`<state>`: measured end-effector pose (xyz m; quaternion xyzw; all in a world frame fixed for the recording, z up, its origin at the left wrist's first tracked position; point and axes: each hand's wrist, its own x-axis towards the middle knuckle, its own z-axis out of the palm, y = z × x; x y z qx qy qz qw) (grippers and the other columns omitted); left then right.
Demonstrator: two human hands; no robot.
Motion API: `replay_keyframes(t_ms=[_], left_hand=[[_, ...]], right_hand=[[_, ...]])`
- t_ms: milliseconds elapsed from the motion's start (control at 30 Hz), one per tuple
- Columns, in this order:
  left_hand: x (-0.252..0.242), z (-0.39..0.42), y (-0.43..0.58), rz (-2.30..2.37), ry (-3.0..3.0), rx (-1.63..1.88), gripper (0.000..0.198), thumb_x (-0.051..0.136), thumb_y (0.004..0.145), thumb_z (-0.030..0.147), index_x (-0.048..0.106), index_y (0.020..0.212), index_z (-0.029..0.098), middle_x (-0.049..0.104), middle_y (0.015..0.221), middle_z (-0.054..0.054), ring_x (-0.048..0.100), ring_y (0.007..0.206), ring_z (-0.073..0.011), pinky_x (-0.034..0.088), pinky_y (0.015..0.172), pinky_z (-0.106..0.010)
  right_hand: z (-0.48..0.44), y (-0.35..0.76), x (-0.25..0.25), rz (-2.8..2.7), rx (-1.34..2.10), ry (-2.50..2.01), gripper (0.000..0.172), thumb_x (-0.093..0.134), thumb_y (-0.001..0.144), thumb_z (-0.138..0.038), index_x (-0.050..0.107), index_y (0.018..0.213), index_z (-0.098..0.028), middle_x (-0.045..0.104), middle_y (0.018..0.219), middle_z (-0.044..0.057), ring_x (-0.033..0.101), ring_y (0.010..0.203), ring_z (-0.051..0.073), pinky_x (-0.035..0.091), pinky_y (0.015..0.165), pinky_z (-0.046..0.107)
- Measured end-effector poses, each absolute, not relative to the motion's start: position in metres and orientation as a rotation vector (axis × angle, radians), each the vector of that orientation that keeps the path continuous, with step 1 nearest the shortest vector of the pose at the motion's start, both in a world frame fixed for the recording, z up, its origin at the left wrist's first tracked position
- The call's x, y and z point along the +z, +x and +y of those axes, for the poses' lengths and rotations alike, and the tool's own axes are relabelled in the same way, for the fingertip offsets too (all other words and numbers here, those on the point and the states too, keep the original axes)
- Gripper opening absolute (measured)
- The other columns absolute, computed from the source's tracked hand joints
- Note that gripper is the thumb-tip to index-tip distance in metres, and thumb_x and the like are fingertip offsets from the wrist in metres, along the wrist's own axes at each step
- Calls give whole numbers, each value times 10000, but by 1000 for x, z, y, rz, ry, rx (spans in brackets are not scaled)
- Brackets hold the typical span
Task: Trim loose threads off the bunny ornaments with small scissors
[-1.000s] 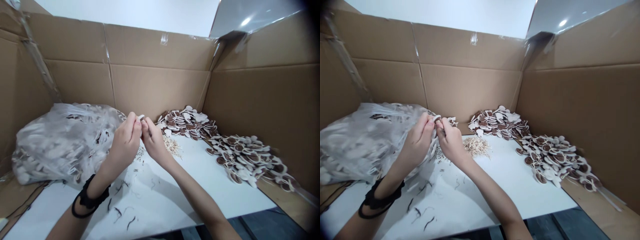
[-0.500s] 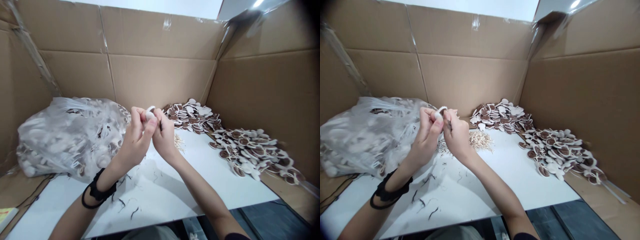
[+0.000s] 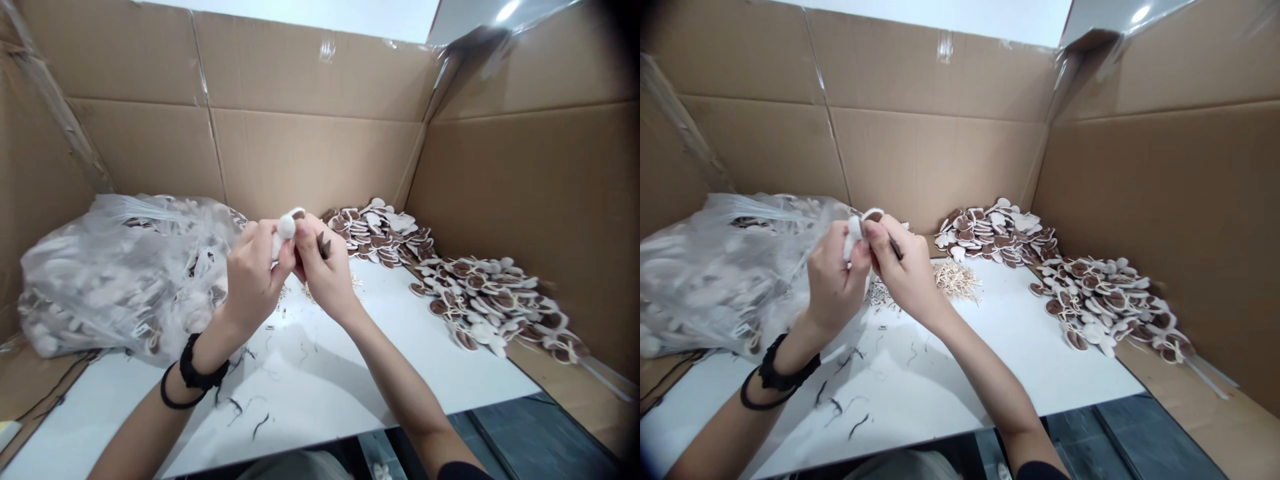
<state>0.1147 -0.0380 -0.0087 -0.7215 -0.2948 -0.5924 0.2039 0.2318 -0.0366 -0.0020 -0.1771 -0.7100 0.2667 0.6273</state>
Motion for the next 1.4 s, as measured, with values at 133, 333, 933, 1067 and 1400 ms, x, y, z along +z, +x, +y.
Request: replay_keyframes(t_ms=[133, 333, 933, 1067, 1400], left_hand=[[-6, -39, 106, -806, -1966, -1658, 283, 394, 1005, 373, 462, 786, 208, 471, 635, 25, 465, 599, -155, 337, 550, -267], [-4, -39, 103, -832, -1916, -1462, 413, 324, 1001, 490, 579, 856, 199, 523, 633, -14, 448, 627, -200, 319, 568, -304], [-10, -51, 123, -895, -2223, -1619, 437, 387, 952, 556, 542, 1117, 182, 634, 945, -96, 562, 882, -261, 459, 782, -379], [-10, -53, 123, -959, -2278, -1770, 318, 445, 955, 462, 465, 1132, 198, 649, 971, -75, 631, 827, -213, 496, 699, -324], [-12, -55, 116, -750, -2160, -2063, 150, 560, 953, 346, 484, 1002, 226, 570, 802, 24, 544, 567, -93, 409, 496, -217]], right_hand=[[-45, 230, -1, -1662, 857, -335, 322, 423, 1003, -378, 429, 721, -223, 382, 505, -86, 346, 429, 71, 289, 424, 200], [-51, 218, 0, -1421, 1107, -486, 319, 419, 987, -342, 404, 692, -221, 340, 506, -97, 291, 379, 51, 267, 362, 174], [-43, 228, -9, -1556, 561, -500, 368, 422, 979, -480, 422, 715, -225, 417, 633, -41, 369, 552, 114, 307, 516, 247], [-46, 231, -7, -1615, 584, -543, 303, 424, 991, -385, 465, 741, -219, 442, 634, -42, 365, 564, 114, 303, 528, 245], [-55, 226, -5, -1565, 492, -443, 386, 376, 1010, -390, 378, 662, -222, 362, 586, -46, 342, 513, 105, 293, 503, 259]])
